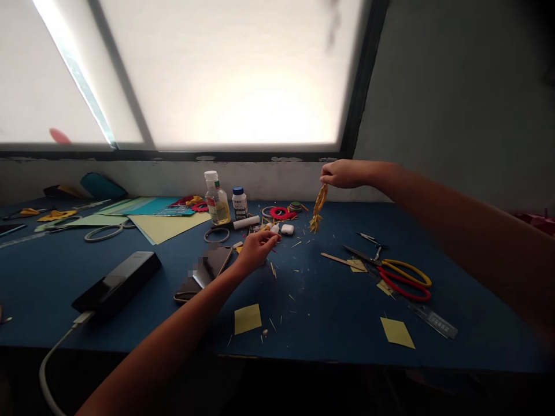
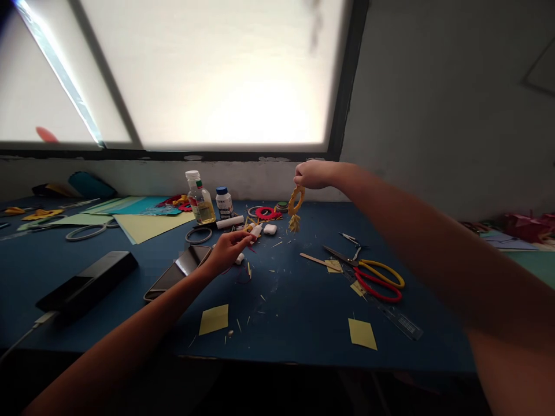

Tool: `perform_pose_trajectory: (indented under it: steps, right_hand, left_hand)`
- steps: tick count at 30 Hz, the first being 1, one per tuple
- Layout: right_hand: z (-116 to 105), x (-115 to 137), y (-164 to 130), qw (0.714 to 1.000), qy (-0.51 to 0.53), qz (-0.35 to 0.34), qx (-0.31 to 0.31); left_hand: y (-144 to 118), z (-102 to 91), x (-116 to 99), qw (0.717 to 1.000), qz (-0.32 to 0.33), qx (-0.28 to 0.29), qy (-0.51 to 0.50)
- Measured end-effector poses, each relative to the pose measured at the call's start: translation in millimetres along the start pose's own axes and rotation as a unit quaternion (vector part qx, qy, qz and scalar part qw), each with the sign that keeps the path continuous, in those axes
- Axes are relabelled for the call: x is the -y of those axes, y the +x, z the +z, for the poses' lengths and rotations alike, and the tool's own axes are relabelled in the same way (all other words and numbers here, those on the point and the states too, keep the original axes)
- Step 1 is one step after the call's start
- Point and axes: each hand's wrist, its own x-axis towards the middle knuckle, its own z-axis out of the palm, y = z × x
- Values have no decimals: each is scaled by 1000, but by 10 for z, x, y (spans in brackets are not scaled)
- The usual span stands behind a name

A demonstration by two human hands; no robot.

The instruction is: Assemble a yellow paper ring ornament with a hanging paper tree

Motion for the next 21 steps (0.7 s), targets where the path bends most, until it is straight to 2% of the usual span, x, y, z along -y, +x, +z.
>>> perform_pose_trajectory:
  steps: [7,13,17,21]
  right_hand:
    - [164,-105,121,999,34,-11,-16]
    - [332,-207,279,997,61,-11,-53]
    - [473,-243,528,992,74,11,-106]
    - [688,-291,885,985,79,38,-147]
  left_hand:
    - [-13,17,-10,1000,8,0,-11]
    - [75,-145,1,998,12,-48,-33]
    - [116,-223,15,997,-3,-71,-37]
    - [103,-207,38,998,-13,-61,-26]
